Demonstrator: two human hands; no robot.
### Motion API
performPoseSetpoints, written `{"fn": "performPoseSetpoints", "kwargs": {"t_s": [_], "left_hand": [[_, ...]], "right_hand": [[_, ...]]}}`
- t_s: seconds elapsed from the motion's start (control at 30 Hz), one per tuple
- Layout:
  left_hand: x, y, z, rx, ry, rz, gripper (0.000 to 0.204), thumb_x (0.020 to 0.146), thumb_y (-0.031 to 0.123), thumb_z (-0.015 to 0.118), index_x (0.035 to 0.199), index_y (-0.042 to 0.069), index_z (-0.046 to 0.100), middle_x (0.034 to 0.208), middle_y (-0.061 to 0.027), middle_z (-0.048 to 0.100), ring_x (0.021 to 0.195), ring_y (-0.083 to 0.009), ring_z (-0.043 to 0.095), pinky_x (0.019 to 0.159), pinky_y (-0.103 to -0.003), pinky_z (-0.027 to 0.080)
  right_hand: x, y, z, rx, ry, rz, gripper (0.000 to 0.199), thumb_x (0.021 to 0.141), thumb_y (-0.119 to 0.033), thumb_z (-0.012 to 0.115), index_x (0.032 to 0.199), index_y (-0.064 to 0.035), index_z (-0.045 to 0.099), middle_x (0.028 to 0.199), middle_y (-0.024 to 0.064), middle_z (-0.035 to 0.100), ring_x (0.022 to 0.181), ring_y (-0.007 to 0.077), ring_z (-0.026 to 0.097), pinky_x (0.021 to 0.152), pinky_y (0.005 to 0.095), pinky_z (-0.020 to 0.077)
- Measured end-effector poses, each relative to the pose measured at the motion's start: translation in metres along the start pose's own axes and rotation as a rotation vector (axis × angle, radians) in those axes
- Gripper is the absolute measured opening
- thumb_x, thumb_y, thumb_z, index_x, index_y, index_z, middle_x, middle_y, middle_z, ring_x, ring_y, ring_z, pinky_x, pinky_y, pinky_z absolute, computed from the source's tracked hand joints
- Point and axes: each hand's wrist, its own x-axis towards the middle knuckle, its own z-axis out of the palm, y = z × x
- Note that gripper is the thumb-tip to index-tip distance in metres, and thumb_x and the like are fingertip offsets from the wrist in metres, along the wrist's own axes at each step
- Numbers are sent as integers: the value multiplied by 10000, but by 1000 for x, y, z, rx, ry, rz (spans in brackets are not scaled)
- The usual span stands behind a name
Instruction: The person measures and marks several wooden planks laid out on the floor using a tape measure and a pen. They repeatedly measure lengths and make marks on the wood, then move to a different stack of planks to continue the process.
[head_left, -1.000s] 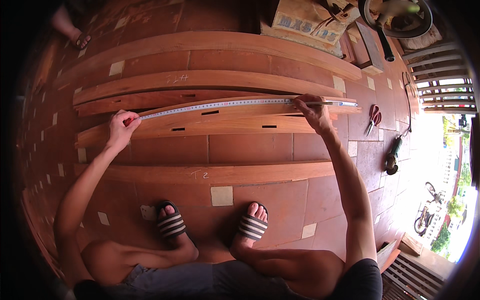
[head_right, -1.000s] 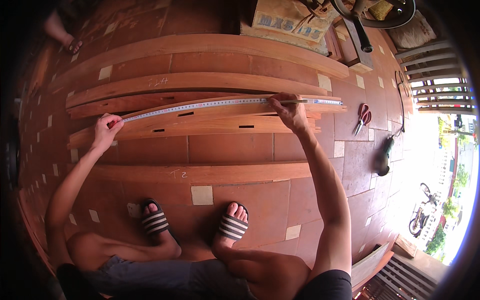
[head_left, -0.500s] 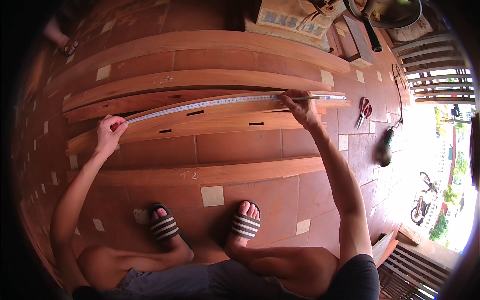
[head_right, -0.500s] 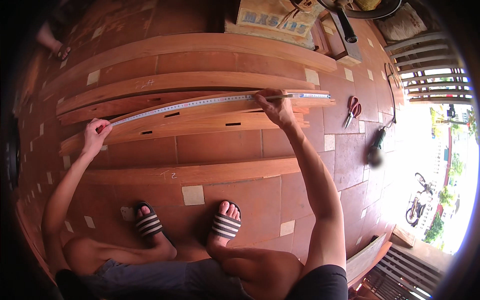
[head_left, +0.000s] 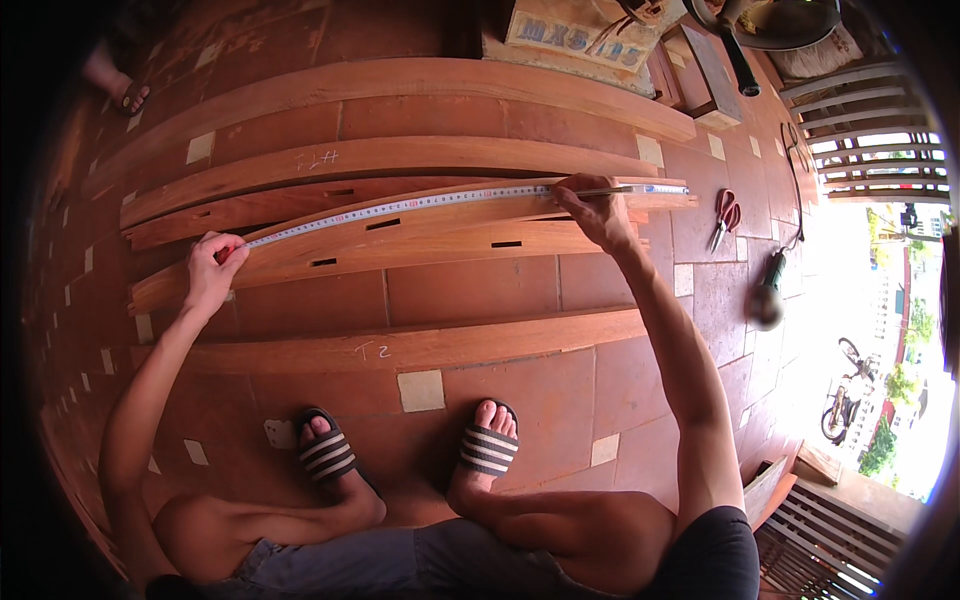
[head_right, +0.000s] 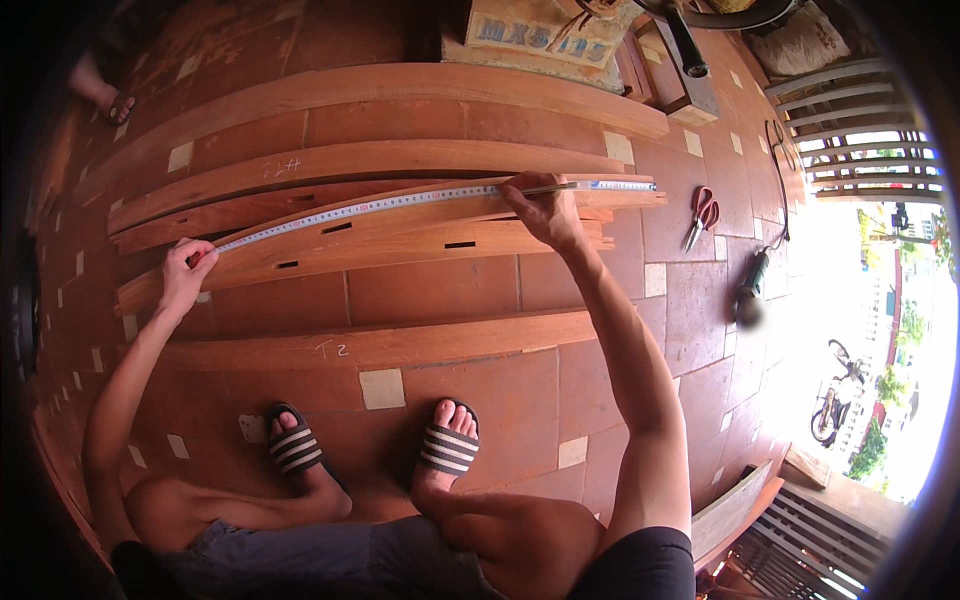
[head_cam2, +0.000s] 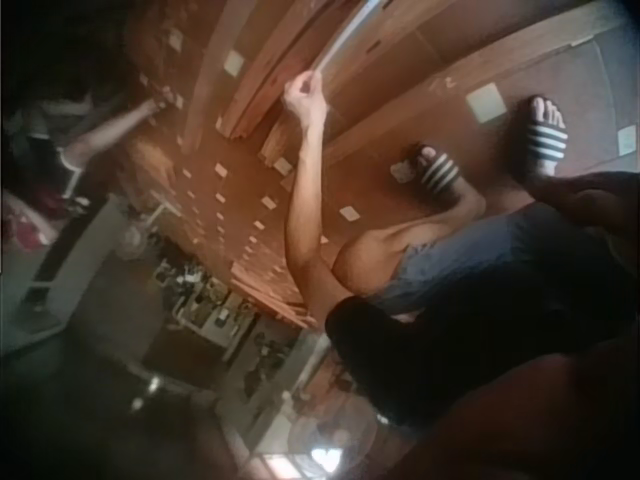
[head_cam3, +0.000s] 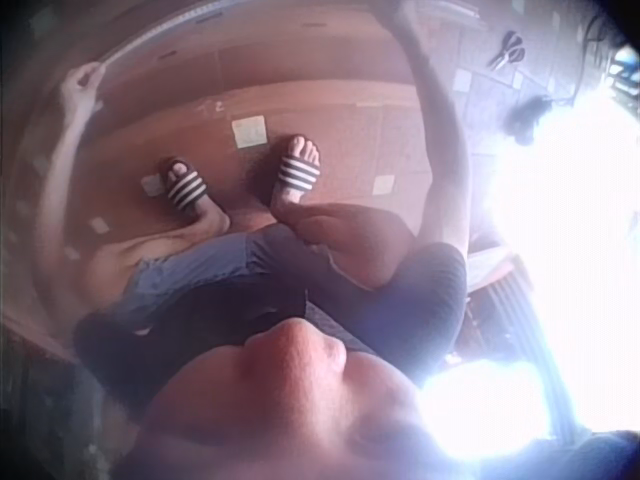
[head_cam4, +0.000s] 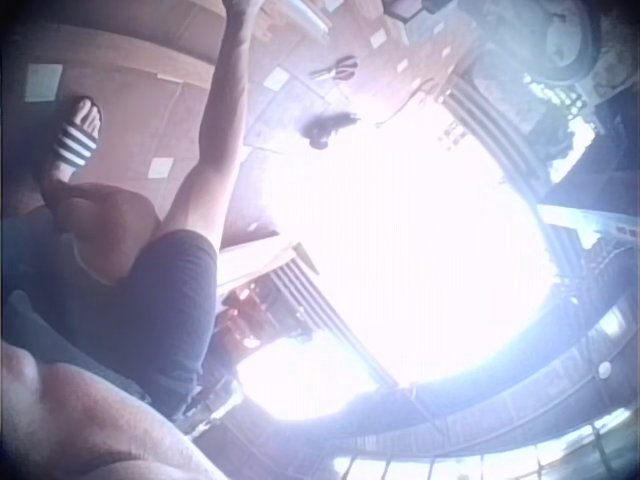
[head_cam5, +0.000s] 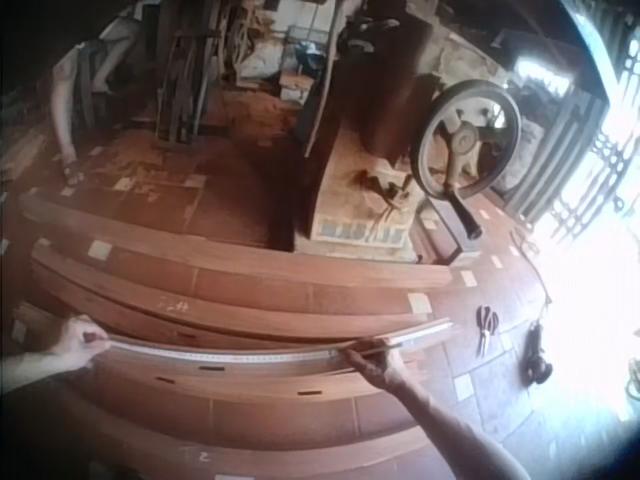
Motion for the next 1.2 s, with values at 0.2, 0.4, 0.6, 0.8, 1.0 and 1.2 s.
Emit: {"fn": "performPoseSetpoints", "kwargs": {"t_s": [0.2, 0.4, 0.6, 0.8, 1.0, 1.2], "left_hand": [[0, -5, -1, 12, 2, 19, 102, 856, 115, 763, 876, 23, 723, 780, -32, 579, 714, -136, 528, 678, -304, 434], [0, -1, 1, 4, 6, 24, 103, 857, 120, 761, 876, 25, 725, 779, -30, 578, 721, -136, 529, 691, -308, 436], [-1, 0, 0, 6, 13, 16, 109, 857, 125, 763, 874, 25, 722, 773, -27, 569, 716, -132, 525, 683, -306, 432], [-1, 5, 1, -23, 24, -24, 85, 817, 95, 785, 853, 36, 735, 748, -40, 571, 699, -150, 537, 671, -323, 437], [-1, 8, 8, 4, 40, -9, 87, 821, 103, 790, 848, 41, 735, 753, -28, 563, 703, -139, 531, 669, -315, 433], [2, 31, 23, -10, 47, 7, 90, 829, 108, 790, 847, 42, 731, 749, -30, 555, 700, -138, 521, 667, -314, 429]], "right_hand": [[-2, -8, -1, -77, 4, 28, 309, 928, -272, 732, 955, 35, 759, 806, 107, 750, 745, 149, 672, 701, 307, 542], [-2, 0, -2, 75, -4, 121, 299, 933, -232, 716, 1000, 58, 744, 855, 121, 754, 827, 175, 713, 784, 306, 563], [-1, 0, -1, 210, -23, 187, 305, 950, -217, 698, 1022, 78, 725, 911, 138, 748, 855, 186, 719, 839, 313, 581], [-1, 4, -2, 325, -9, 184, 298, 941, -211, 702, 1015, 76, 732, 903, 142, 751, 832, 193, 726, 803, 317, 593], [-1, 5, -12, 334, 22, 215, 284, 948, -197, 693, 1035, 71, 732, 919, 147, 751, 878, 199, 732, 824, 318, 592], [-4, 12, -19, 332, 38, 221, 287, 970, -220, 693, 1038, 58, 717, 932, 121, 738, 899, 193, 718, 867, 328, 579]]}}
